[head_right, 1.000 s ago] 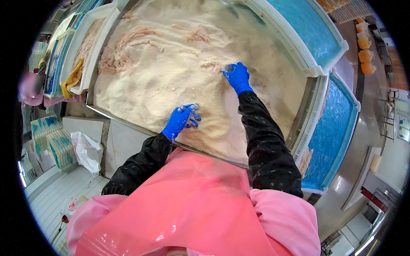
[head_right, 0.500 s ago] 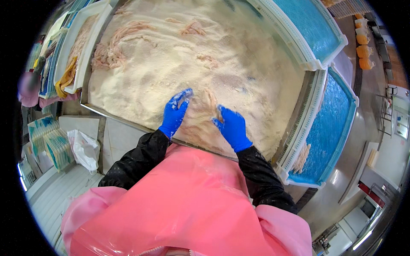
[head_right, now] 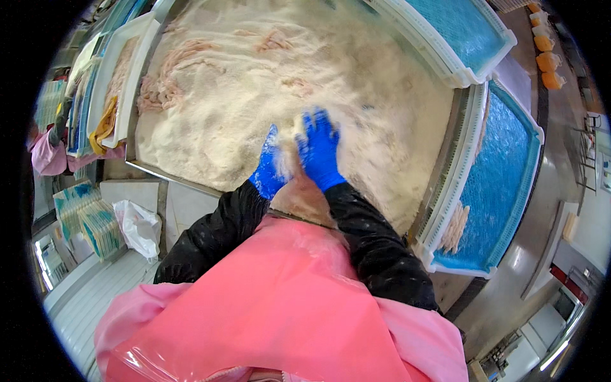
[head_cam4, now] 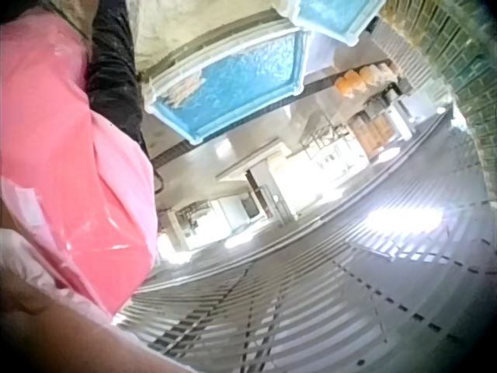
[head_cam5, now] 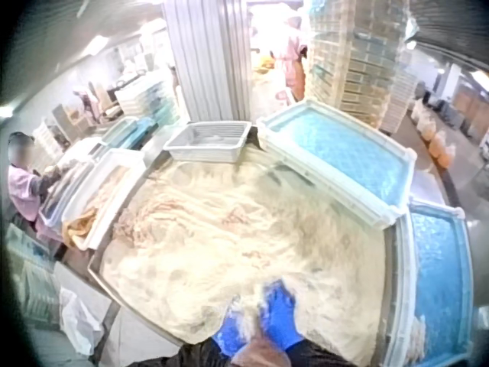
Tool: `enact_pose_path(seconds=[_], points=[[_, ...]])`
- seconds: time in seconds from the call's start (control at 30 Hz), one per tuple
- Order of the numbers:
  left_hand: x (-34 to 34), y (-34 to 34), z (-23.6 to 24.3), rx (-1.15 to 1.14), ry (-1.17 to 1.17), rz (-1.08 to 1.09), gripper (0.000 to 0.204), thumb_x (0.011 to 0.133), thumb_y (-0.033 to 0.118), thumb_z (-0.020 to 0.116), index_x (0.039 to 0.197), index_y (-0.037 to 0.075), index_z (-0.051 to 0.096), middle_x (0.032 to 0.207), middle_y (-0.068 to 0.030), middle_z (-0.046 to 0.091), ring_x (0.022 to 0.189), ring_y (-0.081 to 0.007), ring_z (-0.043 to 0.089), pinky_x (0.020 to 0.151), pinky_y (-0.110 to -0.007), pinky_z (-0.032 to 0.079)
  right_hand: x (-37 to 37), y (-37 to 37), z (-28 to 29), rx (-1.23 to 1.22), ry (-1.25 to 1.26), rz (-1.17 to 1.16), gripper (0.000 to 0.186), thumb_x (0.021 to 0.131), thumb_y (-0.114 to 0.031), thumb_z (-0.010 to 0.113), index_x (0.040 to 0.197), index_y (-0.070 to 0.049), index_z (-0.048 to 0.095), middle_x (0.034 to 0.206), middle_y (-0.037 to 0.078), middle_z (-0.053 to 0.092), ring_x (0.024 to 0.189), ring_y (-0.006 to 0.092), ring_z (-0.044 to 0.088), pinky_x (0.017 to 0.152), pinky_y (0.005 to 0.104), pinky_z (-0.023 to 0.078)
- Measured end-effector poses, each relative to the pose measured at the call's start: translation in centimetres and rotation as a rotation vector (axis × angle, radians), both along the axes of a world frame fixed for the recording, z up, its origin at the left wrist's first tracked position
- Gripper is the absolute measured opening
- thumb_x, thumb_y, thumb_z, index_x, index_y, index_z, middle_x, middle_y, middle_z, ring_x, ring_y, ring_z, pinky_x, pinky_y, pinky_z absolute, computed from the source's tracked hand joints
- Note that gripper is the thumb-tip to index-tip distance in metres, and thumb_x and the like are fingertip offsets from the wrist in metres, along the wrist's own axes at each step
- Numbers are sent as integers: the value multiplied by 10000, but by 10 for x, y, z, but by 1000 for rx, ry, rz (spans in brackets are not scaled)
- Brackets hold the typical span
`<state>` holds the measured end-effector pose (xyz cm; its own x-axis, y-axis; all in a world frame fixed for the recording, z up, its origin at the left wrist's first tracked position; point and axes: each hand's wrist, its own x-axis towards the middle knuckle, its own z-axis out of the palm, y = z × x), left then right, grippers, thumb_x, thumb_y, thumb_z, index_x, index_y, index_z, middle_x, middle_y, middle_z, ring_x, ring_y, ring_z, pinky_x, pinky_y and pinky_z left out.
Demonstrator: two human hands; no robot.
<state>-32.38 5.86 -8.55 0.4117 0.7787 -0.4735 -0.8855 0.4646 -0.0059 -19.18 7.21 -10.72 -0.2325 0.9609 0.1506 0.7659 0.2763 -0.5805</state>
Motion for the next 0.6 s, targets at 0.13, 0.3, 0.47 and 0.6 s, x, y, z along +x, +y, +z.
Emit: enact_pose_path(seconds=[0.13,0.3,0.47,0.6], points=[[-14,-7,0,15,14,-26,473,970,383,486,1254,7,529,1170,-143,607,1035,-264,591,941,-362,466,9,59,-19,175,460,-224,320,901,-297,599,1149,-100,643,1158,114,596,1105,320,496,898,488,369],[-48,-15,-48,552,1255,-144,329,906,140,571,1206,7,565,1158,-143,613,1085,-288,574,956,-392,450,-6,120,-6,-163,101,-319,324,741,-363,767,927,-103,716,990,98,663,993,309,552,868,432,406],[-60,-9,17,649,1955,72,445,787,63,608,1229,114,614,1244,-97,595,1204,-323,512,1046,-411,391,21,121,-11,-269,792,-111,308,790,-220,768,1014,-22,697,970,111,703,816,220,661,785,311,516],[-47,-5,22,1285,2275,-367,427,785,122,641,1204,203,635,1188,-58,614,1188,-279,515,1058,-441,353,48,110,-2,-241,773,-209,220,834,-104,728,1013,15,682,969,69,697,847,123,624,795,279,502]])
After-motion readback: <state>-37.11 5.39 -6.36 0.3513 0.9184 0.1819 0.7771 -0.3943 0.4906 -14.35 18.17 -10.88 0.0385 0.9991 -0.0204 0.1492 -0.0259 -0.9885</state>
